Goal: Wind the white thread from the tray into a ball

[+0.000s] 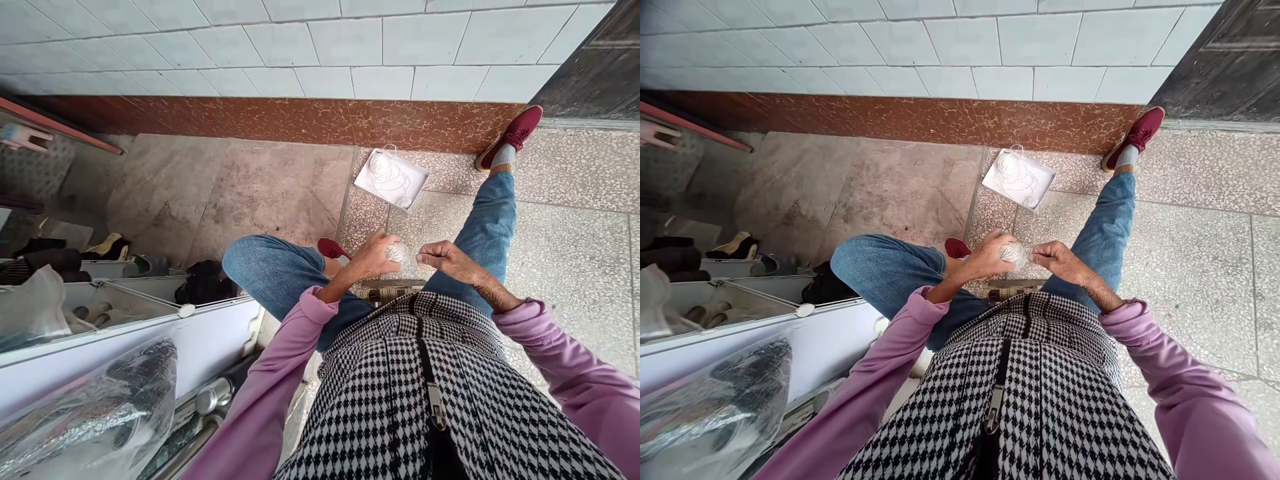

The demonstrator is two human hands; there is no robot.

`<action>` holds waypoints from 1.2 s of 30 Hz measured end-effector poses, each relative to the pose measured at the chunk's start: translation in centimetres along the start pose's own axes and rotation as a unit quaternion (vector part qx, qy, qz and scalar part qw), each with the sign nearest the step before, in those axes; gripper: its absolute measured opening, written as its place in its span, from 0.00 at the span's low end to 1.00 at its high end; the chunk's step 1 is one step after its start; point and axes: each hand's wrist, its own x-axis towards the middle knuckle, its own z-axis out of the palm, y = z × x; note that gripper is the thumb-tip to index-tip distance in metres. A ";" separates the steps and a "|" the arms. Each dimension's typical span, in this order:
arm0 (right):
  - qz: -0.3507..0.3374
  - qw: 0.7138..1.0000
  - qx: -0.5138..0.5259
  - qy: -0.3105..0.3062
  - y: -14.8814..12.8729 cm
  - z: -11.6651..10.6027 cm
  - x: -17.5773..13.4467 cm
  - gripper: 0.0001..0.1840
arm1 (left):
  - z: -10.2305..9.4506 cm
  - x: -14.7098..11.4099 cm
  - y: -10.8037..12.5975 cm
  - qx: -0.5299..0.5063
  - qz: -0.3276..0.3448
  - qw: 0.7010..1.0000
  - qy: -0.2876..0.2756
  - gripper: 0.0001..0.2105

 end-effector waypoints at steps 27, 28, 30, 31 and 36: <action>-0.129 0.961 -0.128 0.211 -2.2 0.9 4.2 0.23 | -10.0 -2.2 3.7 0.323 0.011 0.899 0.294 0.26; -0.151 0.962 -0.076 0.213 -3.1 2.8 4.7 0.23 | -10.0 -2.1 3.8 0.326 0.013 0.897 0.297 0.26; -0.176 0.960 0.008 0.218 -4.3 5.9 5.7 0.21 | -10.1 -2.1 3.8 0.331 0.018 0.893 0.306 0.26; -0.182 0.959 0.052 0.210 -4.7 7.1 6.1 0.21 | -10.1 -2.1 3.9 0.332 0.019 0.891 0.309 0.27; -0.171 0.953 0.151 0.198 -4.9 8.8 6.9 0.21 | -10.0 -2.2 4.3 0.317 0.018 0.896 0.310 0.29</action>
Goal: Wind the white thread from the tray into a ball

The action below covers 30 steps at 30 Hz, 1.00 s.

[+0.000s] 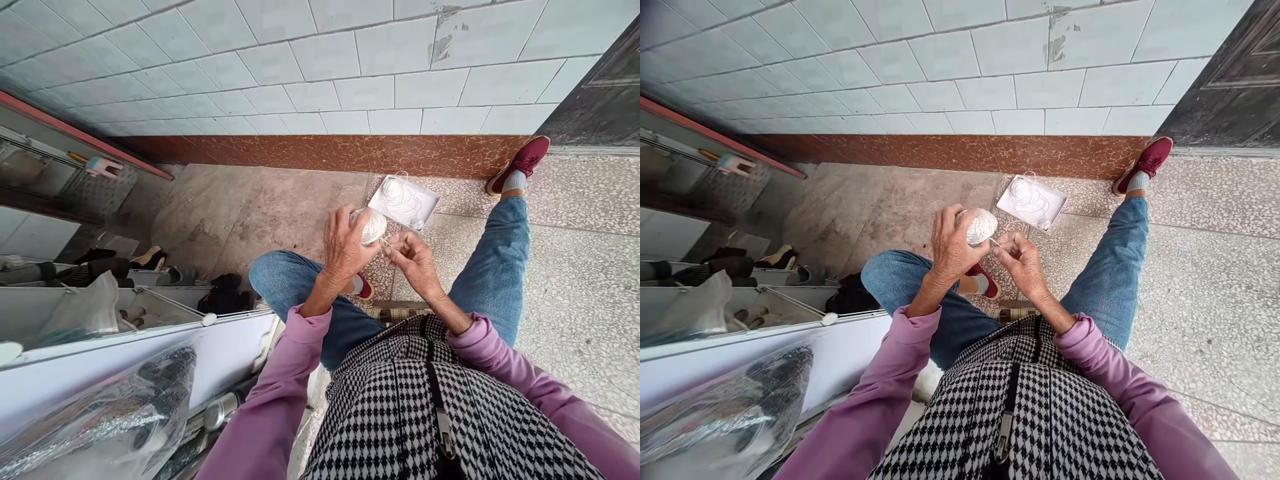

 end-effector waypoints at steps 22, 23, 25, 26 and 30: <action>-0.153 0.920 -0.343 -0.111 -0.5 -2.2 -1.7 0.21 | 0.9 -0.9 -0.6 -0.028 -0.008 0.999 -0.019 0.28; -0.154 0.917 -0.352 -0.103 -0.5 -2.5 -1.4 0.21 | 0.9 -1.0 -0.6 -0.033 -0.009 0.999 -0.019 0.28; -0.153 0.912 -0.373 -0.074 -0.4 -3.3 -0.5 0.21 | 0.8 -1.1 -0.4 -0.045 -0.015 0.999 -0.024 0.28; -0.155 0.908 -0.384 -0.057 -0.4 -3.7 -0.1 0.22 | 0.8 -1.2 -0.3 -0.053 -0.018 0.998 -0.031 0.28; -0.176 0.889 -0.419 -0.058 -0.4 -5.5 1.1 0.29 | 0.7 -1.5 -0.6 -0.152 -0.024 0.981 -0.116 0.25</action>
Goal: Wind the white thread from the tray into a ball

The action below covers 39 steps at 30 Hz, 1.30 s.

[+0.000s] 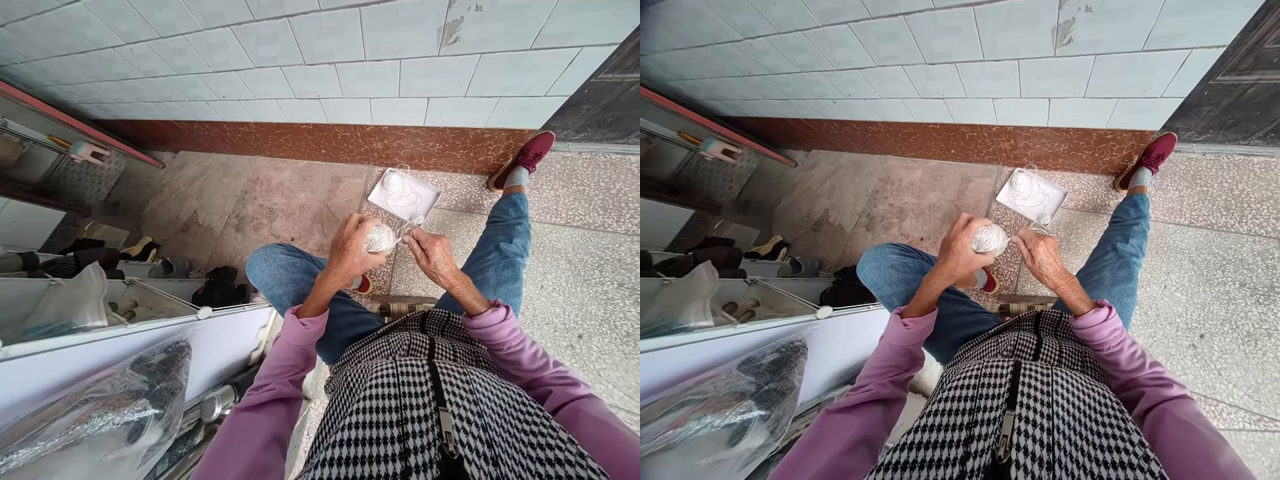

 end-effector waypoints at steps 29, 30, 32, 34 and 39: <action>0.048 0.964 0.201 -0.168 -5.9 0.6 -4.7 0.27 | 3.8 -0.6 -1.9 -0.393 -0.115 0.912 0.017 0.31; 0.041 0.967 0.191 -0.165 -5.7 -0.1 -4.4 0.27 | 3.7 -0.9 -1.8 -0.334 -0.095 0.938 0.012 0.29; 0.043 0.973 0.174 -0.147 -5.0 -1.2 -3.8 0.27 | 3.5 -1.3 -1.7 -0.272 -0.068 0.959 -0.032 0.26; 0.059 0.975 0.170 -0.129 -4.3 -2.0 -3.4 0.27 | 3.2 -1.6 -2.0 -0.300 -0.056 0.942 -0.137 0.25; 0.093 0.955 0.236 -0.154 -3.6 -2.0 -3.1 0.29 | 2.8 -1.5 -3.2 -0.407 -0.063 0.851 -0.325 0.25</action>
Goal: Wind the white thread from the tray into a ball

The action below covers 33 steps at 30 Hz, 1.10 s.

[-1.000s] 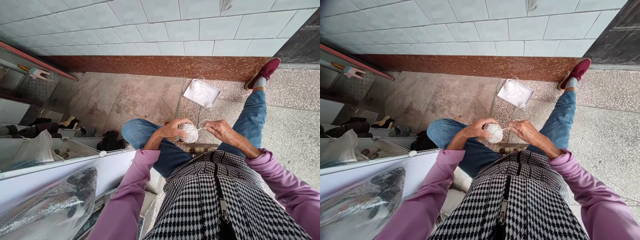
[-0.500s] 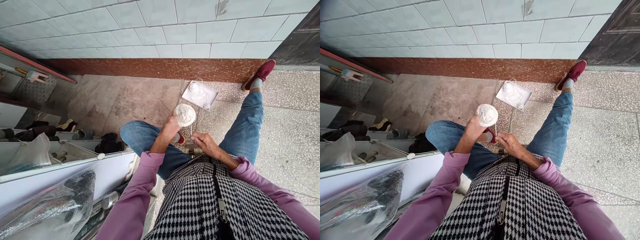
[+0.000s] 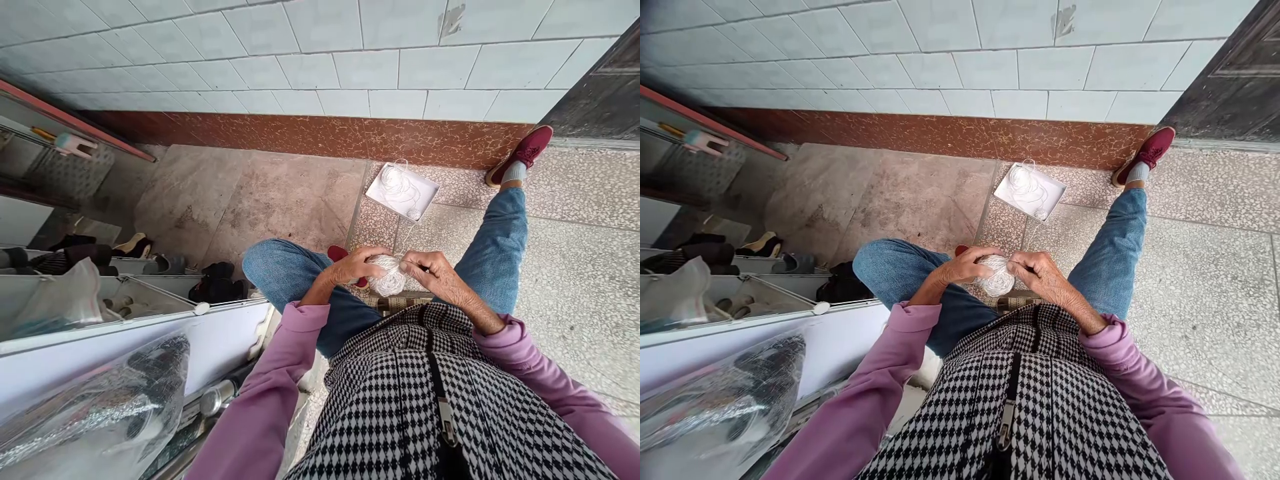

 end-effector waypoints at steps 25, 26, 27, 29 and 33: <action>-0.004 0.998 0.055 -0.012 1.3 3.2 -0.7 0.33 | 1.1 1.1 0.2 -0.227 0.068 0.939 0.249 0.39; -0.010 0.999 0.035 -0.034 0.6 3.2 -1.0 0.31 | 0.9 1.2 0.1 -0.182 0.065 0.940 0.281 0.39; -0.017 0.998 0.022 -0.049 -0.1 3.0 -1.2 0.30 | 0.8 1.3 0.1 -0.126 0.057 0.943 0.304 0.38; -0.028 0.999 0.013 -0.040 -1.0 1.7 -1.1 0.27 | 0.7 1.0 0.0 -0.024 0.032 0.955 0.294 0.36; -0.022 0.996 0.017 0.081 -0.2 -1.4 0.3 0.28 | 0.9 0.2 -0.3 -0.037 0.005 0.994 0.099 0.30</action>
